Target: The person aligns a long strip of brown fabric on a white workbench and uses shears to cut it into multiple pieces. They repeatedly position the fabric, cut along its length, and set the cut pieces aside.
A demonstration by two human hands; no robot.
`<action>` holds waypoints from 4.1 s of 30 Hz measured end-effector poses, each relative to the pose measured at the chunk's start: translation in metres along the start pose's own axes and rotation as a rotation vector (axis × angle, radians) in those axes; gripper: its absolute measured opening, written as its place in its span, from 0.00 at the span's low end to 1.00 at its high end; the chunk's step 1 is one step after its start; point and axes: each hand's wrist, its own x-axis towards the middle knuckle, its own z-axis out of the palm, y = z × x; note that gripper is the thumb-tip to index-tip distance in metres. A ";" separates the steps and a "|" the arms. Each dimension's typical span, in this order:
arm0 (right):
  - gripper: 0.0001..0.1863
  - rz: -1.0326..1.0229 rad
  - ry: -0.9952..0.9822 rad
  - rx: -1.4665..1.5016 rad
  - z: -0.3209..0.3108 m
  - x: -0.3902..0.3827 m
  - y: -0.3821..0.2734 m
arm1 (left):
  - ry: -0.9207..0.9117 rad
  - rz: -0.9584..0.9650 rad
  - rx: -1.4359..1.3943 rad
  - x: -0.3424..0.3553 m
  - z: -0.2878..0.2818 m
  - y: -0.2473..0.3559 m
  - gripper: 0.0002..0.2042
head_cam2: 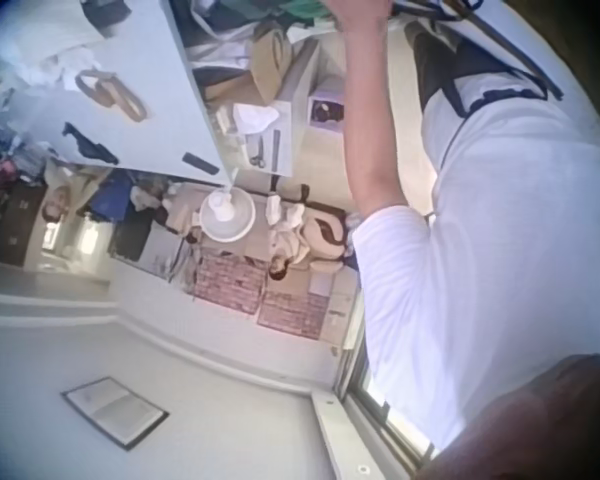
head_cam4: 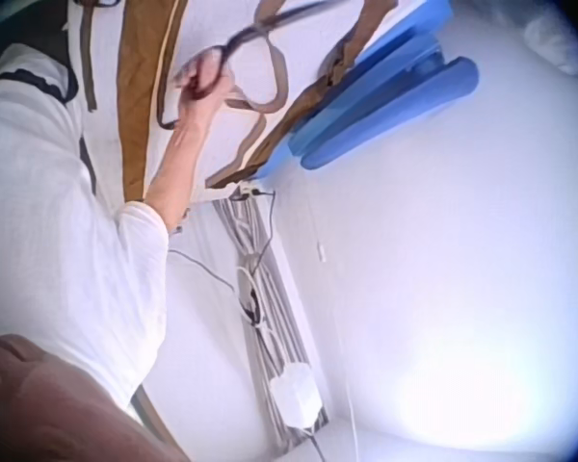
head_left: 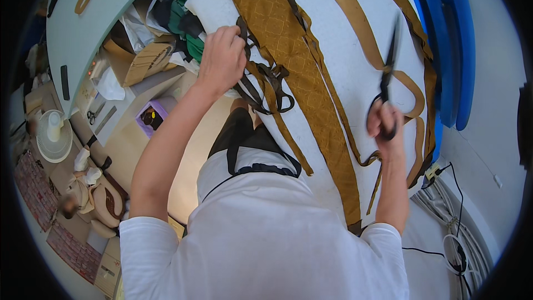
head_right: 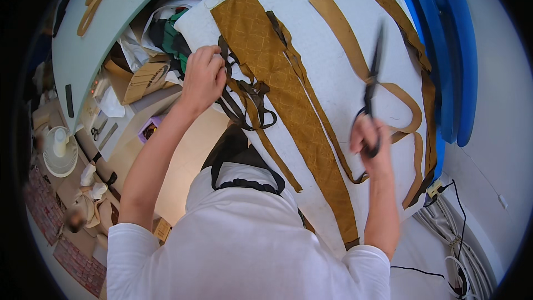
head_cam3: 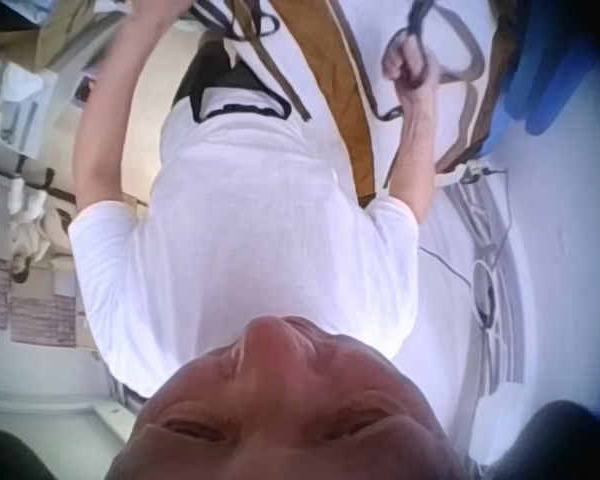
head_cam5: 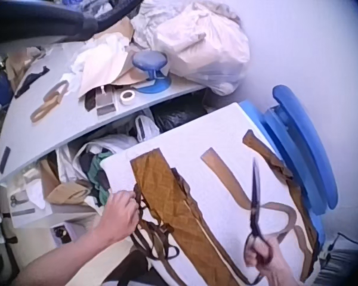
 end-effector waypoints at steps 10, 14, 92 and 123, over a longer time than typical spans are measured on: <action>0.30 0.415 -0.449 -0.200 0.078 -0.013 0.061 | -0.007 0.003 -0.059 0.004 0.005 0.006 0.14; 0.38 0.407 -0.443 -0.272 0.081 -0.005 0.060 | 0.022 -0.034 -0.070 0.000 0.011 0.007 0.13; 0.34 0.473 -0.441 -0.331 0.074 0.022 0.077 | 0.053 -0.143 -0.130 -0.021 0.031 0.038 0.18; 0.32 0.467 -0.335 -0.468 0.098 0.046 0.067 | 0.090 -0.177 -0.230 -0.021 0.031 0.035 0.19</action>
